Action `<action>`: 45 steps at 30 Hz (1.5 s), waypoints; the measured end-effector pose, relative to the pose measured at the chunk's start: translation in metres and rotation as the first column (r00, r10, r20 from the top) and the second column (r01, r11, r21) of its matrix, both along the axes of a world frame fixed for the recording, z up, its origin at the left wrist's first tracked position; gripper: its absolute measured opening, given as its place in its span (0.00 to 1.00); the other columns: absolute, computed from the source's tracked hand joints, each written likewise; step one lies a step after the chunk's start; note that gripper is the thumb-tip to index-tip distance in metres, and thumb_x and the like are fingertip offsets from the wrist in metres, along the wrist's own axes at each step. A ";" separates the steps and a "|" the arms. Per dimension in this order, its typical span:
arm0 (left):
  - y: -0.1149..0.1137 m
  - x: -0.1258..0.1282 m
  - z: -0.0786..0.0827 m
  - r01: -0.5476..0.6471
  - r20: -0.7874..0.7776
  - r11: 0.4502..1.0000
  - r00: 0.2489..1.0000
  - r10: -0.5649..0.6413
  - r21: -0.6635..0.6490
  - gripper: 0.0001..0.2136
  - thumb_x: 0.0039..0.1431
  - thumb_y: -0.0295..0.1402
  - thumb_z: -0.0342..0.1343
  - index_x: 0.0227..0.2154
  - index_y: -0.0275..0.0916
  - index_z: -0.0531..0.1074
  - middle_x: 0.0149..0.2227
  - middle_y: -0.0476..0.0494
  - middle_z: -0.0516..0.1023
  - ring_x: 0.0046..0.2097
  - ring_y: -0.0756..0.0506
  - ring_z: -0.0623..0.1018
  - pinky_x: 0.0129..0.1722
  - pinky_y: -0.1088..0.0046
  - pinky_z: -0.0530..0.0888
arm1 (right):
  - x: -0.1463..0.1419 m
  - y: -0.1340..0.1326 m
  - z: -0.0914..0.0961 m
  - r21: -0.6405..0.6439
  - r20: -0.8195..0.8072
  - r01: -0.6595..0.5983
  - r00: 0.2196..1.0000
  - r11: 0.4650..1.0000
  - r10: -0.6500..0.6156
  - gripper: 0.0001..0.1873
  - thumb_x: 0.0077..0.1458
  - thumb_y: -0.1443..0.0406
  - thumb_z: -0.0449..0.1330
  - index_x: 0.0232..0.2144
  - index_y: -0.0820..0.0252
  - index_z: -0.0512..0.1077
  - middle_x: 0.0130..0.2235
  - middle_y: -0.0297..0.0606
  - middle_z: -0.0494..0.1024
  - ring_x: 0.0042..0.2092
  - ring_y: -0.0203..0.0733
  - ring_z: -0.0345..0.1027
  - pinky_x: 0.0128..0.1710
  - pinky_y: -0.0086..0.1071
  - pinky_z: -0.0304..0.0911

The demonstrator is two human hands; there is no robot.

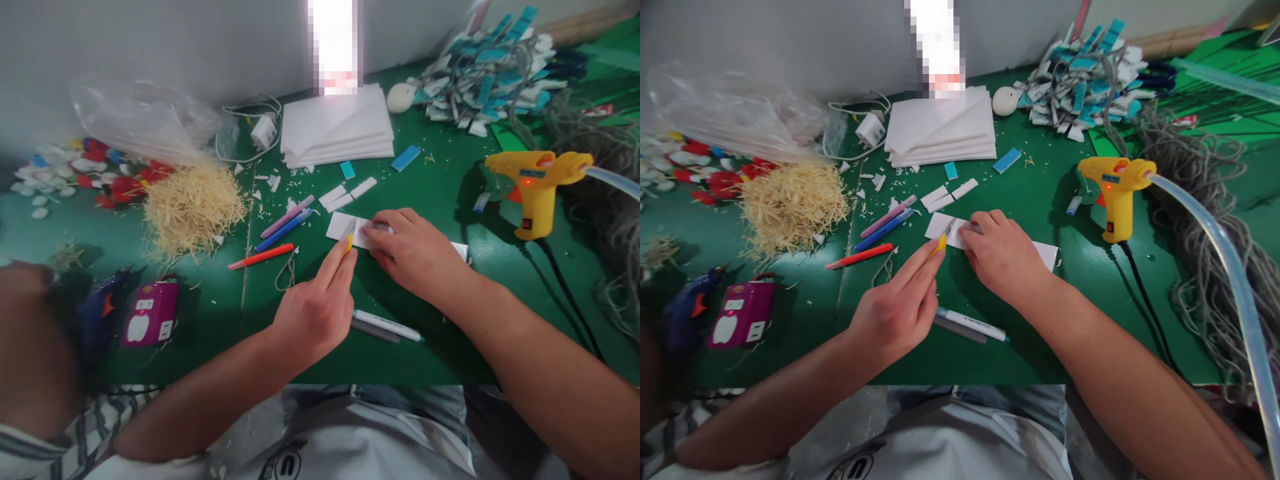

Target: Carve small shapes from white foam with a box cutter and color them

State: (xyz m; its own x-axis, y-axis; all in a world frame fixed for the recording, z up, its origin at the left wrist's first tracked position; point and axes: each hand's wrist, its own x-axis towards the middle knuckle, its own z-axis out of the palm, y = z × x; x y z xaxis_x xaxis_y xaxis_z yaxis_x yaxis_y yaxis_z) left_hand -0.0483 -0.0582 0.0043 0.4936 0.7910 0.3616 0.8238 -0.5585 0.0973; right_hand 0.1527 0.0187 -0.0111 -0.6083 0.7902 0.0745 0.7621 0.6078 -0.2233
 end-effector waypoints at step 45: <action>-0.003 0.004 0.002 -0.051 -0.033 0.998 0.998 0.050 -0.022 0.23 0.70 0.23 0.48 0.66 0.34 0.69 0.63 0.32 0.78 0.56 0.40 0.84 0.38 0.76 0.86 | -0.011 -0.009 0.002 0.003 0.045 0.113 0.993 0.994 -0.113 0.19 0.70 0.69 0.49 0.52 0.61 0.80 0.57 0.54 0.77 0.49 0.55 0.64 0.40 0.43 0.60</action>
State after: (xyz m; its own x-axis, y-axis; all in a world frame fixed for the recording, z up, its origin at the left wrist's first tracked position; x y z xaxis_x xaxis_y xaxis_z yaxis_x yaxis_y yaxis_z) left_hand -0.0444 -0.0608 0.0061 0.4640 0.8229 0.3280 0.8537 -0.5143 0.0825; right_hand 0.1417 0.0097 -0.0089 -0.5179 0.8540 0.0494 0.8352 0.5172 -0.1866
